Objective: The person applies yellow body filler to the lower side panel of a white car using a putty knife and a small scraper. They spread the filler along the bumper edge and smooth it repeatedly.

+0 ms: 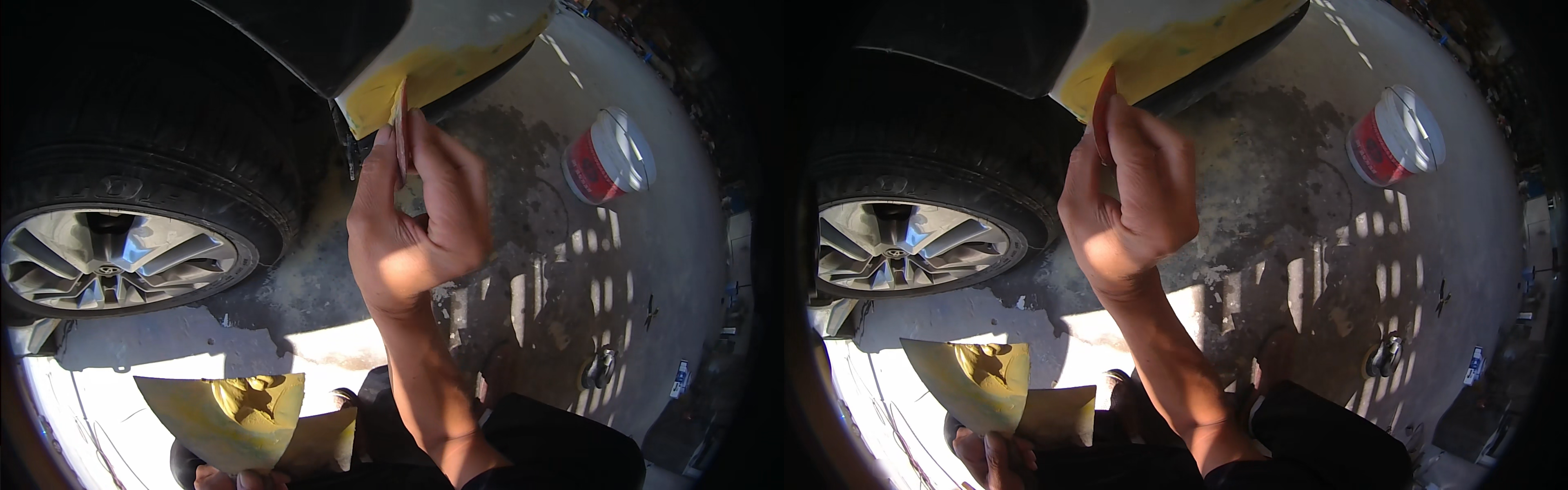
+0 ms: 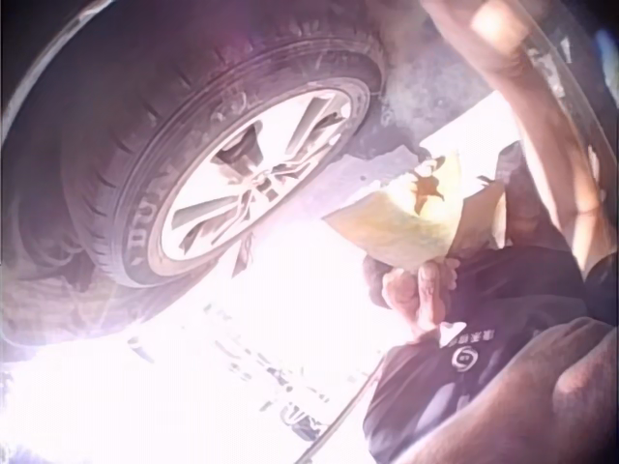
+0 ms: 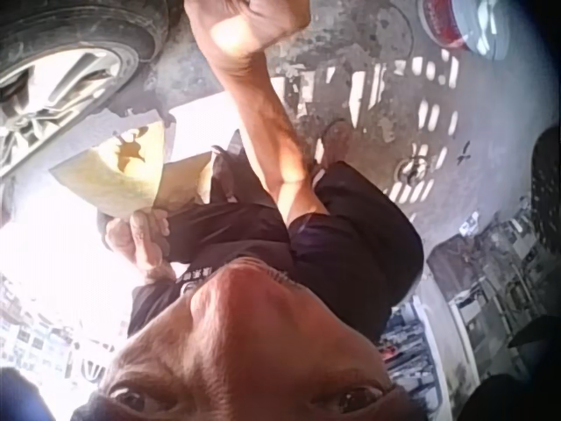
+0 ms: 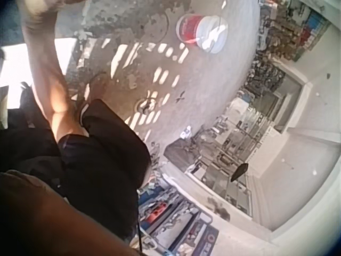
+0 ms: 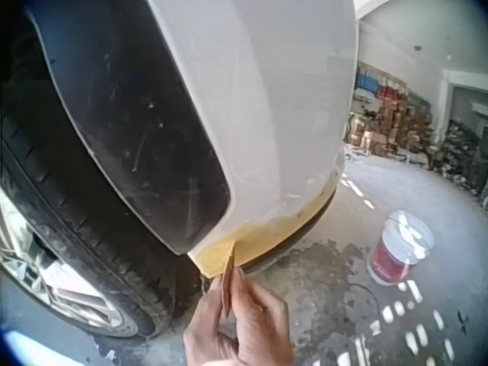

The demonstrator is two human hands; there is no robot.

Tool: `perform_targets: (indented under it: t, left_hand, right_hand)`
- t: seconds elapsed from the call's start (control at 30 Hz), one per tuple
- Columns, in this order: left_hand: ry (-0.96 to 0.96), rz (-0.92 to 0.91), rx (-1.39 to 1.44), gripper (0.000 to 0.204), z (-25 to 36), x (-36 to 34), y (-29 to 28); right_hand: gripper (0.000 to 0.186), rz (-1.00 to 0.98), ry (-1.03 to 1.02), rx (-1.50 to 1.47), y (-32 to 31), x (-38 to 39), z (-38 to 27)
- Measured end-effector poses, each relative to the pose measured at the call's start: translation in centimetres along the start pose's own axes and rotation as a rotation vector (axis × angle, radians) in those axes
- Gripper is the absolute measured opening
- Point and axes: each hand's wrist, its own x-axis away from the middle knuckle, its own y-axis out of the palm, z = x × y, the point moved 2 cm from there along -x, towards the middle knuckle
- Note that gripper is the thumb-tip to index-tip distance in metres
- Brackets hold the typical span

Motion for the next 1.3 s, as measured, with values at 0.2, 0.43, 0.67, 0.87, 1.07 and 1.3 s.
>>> perform_targets:
  t: [0.2,0.43,0.67,0.87,1.07,1.3]
  left_hand:
    - [-0.011,-0.113,0.066,0.051,-0.3,-0.4,-0.7]
    - [-0.058,-0.082,0.054,0.047,-0.4,-0.1,-1.0]
    - [-0.247,-0.045,-0.124,0.047,1.9,-0.7,0.7]
    - [-0.311,-0.031,-0.115,0.051,1.5,-0.3,1.4]
    - [-0.192,-0.075,-0.125,0.053,0.2,-0.7,1.0]
    - [-0.215,-0.194,-0.148,0.043,0.1,-2.2,1.8]
  right_hand:
    - [0.039,0.024,-0.061,-0.013,1.3,0.6,-0.2]
    - [0.039,-0.098,-0.107,0.006,0.9,1.3,-0.9]
    - [0.035,-0.243,-0.03,-0.107,-2.4,2.6,-0.2]
    - [0.021,-0.246,0.802,-0.376,-7.4,2.8,1.9]
    - [0.018,-0.585,0.559,-0.486,-9.0,-0.2,0.5]
    - [0.036,-0.893,0.043,-0.323,-10.0,-2.5,-3.2]
